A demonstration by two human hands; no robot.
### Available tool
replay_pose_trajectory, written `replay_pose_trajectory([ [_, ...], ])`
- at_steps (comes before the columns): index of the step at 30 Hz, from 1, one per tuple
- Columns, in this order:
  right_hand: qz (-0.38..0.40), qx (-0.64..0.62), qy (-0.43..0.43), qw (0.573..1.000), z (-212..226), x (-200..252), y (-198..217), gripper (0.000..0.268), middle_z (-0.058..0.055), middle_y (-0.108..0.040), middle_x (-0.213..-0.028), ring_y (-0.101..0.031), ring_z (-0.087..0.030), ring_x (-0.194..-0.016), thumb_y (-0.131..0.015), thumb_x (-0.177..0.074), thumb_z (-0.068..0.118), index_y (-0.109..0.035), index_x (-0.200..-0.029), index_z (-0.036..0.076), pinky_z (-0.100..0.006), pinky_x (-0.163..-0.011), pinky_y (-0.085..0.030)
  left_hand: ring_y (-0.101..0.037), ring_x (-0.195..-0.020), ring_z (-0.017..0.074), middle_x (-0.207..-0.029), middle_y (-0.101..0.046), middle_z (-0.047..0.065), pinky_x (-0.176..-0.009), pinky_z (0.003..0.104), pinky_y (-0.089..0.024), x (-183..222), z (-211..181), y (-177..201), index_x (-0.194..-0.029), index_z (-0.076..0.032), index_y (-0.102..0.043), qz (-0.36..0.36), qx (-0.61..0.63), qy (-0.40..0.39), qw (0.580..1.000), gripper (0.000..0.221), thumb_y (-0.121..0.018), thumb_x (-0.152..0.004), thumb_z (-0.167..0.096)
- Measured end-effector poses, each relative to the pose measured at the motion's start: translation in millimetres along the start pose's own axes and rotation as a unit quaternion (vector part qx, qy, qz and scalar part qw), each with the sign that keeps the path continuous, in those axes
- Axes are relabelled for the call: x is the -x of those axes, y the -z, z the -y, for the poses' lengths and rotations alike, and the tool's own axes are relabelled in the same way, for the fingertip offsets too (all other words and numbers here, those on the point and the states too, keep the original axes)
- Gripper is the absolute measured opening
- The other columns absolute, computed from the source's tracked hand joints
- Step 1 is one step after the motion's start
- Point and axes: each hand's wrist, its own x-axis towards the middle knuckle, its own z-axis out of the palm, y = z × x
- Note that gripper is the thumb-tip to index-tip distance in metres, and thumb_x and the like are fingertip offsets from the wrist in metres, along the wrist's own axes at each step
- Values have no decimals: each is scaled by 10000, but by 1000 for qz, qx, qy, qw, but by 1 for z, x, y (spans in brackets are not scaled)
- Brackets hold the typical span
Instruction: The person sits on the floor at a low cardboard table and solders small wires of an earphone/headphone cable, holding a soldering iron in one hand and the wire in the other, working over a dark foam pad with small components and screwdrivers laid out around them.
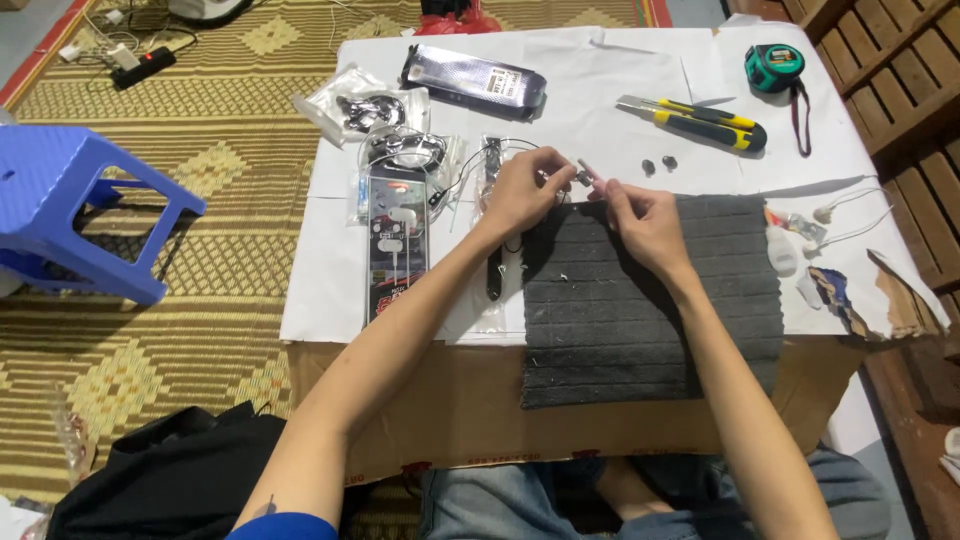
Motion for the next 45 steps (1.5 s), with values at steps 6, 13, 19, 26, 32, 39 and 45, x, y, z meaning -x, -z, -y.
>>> replay_pose_trajectory([
  [6,-5,19,-5,1000,-1,2,0,518,58,-516,-474,-429,-37,-483,-553,-1114,270,-595,-610,156,-193,-519,-348,-750,-617,167,-736,-759,1,-650,283,-558,-1,0,-1,-942,-147,-745,6,-7,-9,1000,179,-683,-921,-314],
  [13,-15,19,10,1000,14,7,1,476,68,-495,-473,-407,-19,-506,-592,-1086,223,-603,-614,157,-181,-537,-335,-753,-621,155,-743,-763,-10,-658,284,-559,0,-1,-2,-939,-158,-741,4,-5,-14,1000,187,-704,-912,-339],
  [19,-7,18,14,1000,10,5,-2,469,86,-498,-479,-404,-8,-502,-621,-1074,236,-605,-608,178,-179,-528,-322,-739,-590,170,-746,-758,86,-473,261,-557,-7,3,-5,-947,-50,-732,-18,45,-14,999,153,-688,-926,-195],
  [26,-18,-5,6,1000,7,6,-1,264,109,-511,-529,-397,-5,-574,-624,-1070,221,-785,-878,136,-201,-576,-373,-731,-577,184,-731,-748,115,-412,272,-561,-7,2,-6,-927,-2,-734,-27,61,-21,998,196,-702,-918,-196],
  [32,-35,-3,-11,999,-18,-1,0,411,51,-540,-490,-429,-21,-507,-572,-1117,257,-729,-747,173,-182,-563,-367,-744,-584,144,-692,-755,49,-523,273,-585,0,-12,1,-908,-58,-748,-34,55,16,998,228,-718,-883,-282],
  [39,-36,-7,-1,999,5,5,-1,390,22,-562,-501,-475,-43,-501,-601,-1094,248,-727,-739,148,-204,-545,-400,-750,-612,161,-710,-761,64,-549,283,-584,6,-23,2,-907,-67,-748,5,51,13,999,247,-700,-899,-309],
  [45,-42,-37,-18,998,-11,1,-2,432,29,-542,-499,-485,-49,-482,-552,-1120,273,-712,-741,140,-197,-522,-406,-746,-621,180,-723,-757,86,-476,271,-578,7,-25,2,-917,-43,-746,19,64,18,998,257,-686,-915,-293],
])
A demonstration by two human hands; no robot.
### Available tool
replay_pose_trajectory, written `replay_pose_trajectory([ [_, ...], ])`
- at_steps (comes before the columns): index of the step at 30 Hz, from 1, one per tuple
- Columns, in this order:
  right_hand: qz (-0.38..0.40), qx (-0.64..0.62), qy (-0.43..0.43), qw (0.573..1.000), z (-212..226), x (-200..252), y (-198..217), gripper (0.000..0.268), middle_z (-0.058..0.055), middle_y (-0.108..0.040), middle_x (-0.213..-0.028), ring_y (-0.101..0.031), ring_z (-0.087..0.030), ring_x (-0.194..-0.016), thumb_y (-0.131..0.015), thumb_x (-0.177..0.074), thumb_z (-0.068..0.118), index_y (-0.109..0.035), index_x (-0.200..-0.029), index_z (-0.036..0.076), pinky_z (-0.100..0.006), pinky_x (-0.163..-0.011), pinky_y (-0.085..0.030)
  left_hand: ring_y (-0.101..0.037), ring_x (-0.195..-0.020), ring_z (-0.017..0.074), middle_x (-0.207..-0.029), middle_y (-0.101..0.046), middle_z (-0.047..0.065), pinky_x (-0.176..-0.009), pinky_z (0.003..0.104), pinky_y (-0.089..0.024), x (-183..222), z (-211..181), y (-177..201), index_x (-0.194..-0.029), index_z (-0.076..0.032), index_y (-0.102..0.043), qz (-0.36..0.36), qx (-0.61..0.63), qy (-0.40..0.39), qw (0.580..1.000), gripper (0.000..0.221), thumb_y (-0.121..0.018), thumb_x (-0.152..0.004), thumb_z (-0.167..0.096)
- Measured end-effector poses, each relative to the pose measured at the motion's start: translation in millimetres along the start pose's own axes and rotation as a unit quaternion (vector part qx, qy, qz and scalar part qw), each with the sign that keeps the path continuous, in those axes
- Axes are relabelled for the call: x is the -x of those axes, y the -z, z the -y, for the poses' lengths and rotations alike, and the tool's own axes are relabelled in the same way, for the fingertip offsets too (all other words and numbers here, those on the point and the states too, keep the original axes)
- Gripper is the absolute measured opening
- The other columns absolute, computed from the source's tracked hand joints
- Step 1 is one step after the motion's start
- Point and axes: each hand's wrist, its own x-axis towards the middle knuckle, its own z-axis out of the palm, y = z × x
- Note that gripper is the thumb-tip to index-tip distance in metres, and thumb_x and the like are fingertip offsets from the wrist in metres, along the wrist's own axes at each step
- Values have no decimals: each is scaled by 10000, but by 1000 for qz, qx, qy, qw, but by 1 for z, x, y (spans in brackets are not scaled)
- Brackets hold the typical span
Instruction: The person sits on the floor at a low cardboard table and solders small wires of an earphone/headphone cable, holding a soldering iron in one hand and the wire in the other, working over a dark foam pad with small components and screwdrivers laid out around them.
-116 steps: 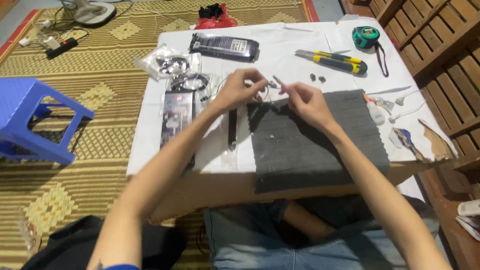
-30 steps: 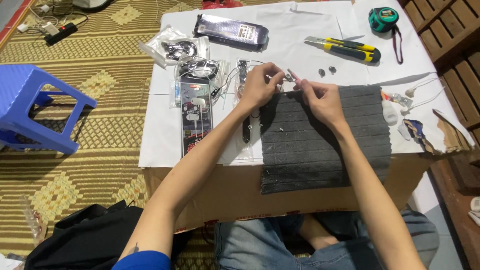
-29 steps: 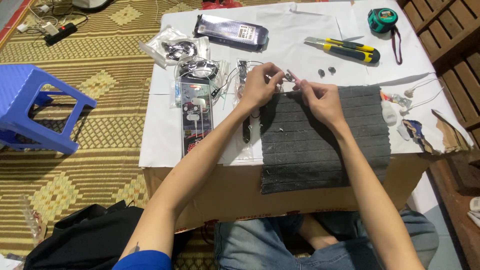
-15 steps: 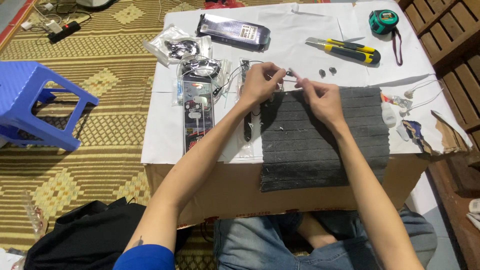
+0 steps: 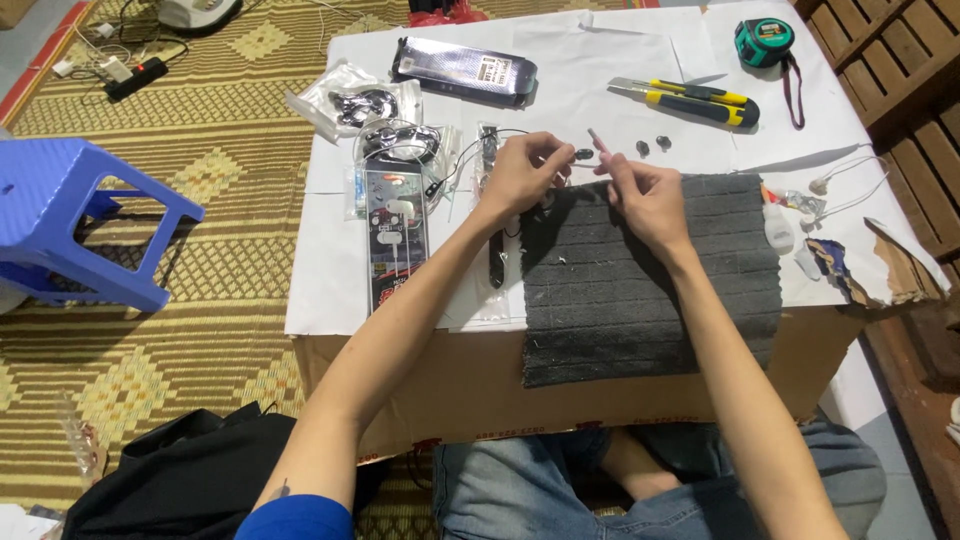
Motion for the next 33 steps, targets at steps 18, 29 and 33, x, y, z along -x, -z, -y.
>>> replay_pose_trajectory([
  [18,33,19,14,999,23,6,3,562,55,-473,-474,-399,-47,-493,-531,-1127,302,-553,-585,153,-203,-541,-345,-734,-599,156,-718,-756,64,-402,242,-595,-5,3,-1,-903,-68,-739,9,-7,23,1000,244,-660,-913,-299],
  [29,-6,4,31,1000,6,3,2,409,58,-462,-490,-422,-35,-513,-579,-1118,251,-700,-750,117,-194,-547,-359,-746,-683,159,-768,-764,72,-445,224,-606,1,-1,2,-911,-66,-735,25,-12,13,1000,212,-696,-876,-271],
  [33,-7,-7,14,1000,-2,1,4,400,51,-474,-484,-421,-36,-497,-588,-1106,251,-701,-744,124,-187,-542,-360,-758,-727,161,-818,-778,56,-545,277,-635,-4,10,0,-950,-102,-754,29,-34,13,999,258,-747,-848,-339],
])
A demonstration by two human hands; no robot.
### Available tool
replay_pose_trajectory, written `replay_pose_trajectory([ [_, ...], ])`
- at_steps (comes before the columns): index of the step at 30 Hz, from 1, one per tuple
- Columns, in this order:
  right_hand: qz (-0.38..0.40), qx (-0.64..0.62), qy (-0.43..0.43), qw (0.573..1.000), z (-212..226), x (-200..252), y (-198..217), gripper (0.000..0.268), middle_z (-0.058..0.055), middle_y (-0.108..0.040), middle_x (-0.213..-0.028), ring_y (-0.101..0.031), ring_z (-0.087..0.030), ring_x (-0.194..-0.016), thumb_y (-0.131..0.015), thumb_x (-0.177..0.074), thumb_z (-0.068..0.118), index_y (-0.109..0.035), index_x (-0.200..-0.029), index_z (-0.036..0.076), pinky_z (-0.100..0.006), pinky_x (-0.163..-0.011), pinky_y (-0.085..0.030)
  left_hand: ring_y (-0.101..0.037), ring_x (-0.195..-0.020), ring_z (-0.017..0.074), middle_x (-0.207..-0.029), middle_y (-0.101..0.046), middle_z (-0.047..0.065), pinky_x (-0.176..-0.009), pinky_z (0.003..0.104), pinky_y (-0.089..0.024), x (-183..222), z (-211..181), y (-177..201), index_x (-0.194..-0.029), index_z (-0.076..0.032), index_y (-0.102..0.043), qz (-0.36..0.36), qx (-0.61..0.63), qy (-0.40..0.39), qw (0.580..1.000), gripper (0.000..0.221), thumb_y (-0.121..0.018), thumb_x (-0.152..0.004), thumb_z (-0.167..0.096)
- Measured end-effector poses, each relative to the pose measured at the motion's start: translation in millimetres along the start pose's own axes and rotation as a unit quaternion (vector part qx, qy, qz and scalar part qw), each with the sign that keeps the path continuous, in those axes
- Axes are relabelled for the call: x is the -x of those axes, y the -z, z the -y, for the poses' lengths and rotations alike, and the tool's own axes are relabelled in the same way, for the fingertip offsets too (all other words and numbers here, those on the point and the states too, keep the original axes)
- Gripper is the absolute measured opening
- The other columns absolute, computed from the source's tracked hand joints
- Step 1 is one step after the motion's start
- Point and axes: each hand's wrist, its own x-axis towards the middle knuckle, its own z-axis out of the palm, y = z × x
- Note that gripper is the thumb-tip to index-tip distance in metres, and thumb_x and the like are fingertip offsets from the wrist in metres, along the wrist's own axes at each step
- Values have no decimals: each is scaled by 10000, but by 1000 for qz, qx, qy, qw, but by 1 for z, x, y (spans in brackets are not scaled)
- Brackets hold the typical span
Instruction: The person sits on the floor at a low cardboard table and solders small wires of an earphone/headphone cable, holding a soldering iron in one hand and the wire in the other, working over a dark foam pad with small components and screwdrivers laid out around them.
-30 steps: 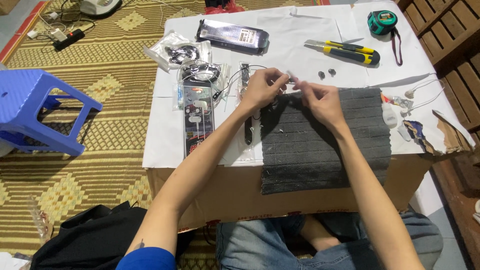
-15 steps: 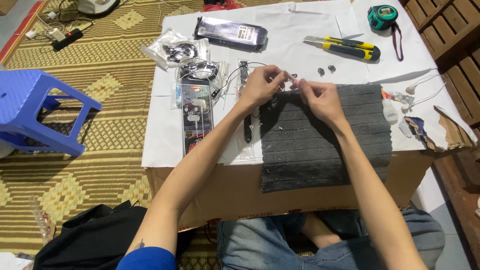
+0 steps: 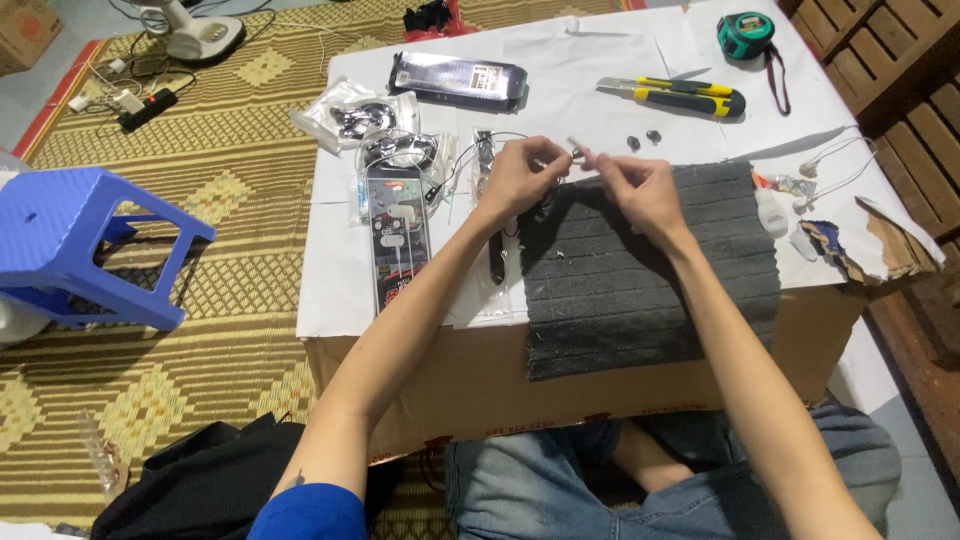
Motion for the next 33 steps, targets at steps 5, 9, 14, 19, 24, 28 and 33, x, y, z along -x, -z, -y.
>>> replay_pose_trajectory([
  [5,-20,-8,0,1000,-12,-5,-1,437,56,-494,-467,-436,-30,-471,-579,-1108,254,-679,-697,144,-175,-522,-365,-762,-736,167,-818,-783,46,-615,308,-632,4,-8,2,-948,-120,-760,-1,-10,-3,1000,269,-775,-835,-364],
  [9,7,17,-17,1000,-4,-2,1,293,35,-508,-504,-429,-30,-521,-629,-1063,241,-738,-807,150,-194,-517,-356,-764,-743,157,-811,-784,28,-683,303,-607,3,-6,1,-938,-137,-766,5,-18,-1,1000,238,-747,-846,-356],
  [14,-11,-14,-15,1000,-9,-4,0,280,61,-463,-500,-411,-27,-517,-597,-1089,225,-770,-885,141,-181,-534,-350,-758,-715,152,-793,-780,43,-656,289,-600,7,-12,4,-947,-119,-767,-5,2,-13,1000,230,-748,-845,-324],
  [19,-33,13,-16,999,-7,-3,-1,476,48,-496,-473,-420,-38,-479,-576,-1116,272,-650,-663,144,-172,-512,-342,-756,-663,150,-753,-773,48,-627,274,-590,4,-5,2,-932,-98,-770,-25,-6,-40,999,217,-757,-840,-294],
  [24,-10,30,-7,999,2,-1,0,519,48,-494,-469,-418,-31,-488,-584,-1122,275,-614,-620,145,-181,-518,-332,-765,-681,168,-766,-778,41,-669,301,-589,1,1,1,-921,-130,-770,-24,-26,-58,998,221,-759,-827,-330],
  [28,-8,-1,-6,1000,12,1,-2,568,48,-460,-477,-400,-38,-508,-532,-1146,297,-578,-601,143,-173,-534,-312,-763,-677,173,-761,-776,48,-661,299,-588,-3,6,-1,-919,-134,-773,-18,-21,-79,997,215,-755,-843,-335],
  [33,-14,-9,-11,1000,27,3,-5,602,50,-427,-458,-372,-45,-470,-505,-1152,292,-517,-566,154,-180,-507,-307,-767,-673,186,-761,-777,60,-615,288,-595,-4,4,-5,-920,-123,-764,-31,-23,-101,994,193,-755,-864,-307],
])
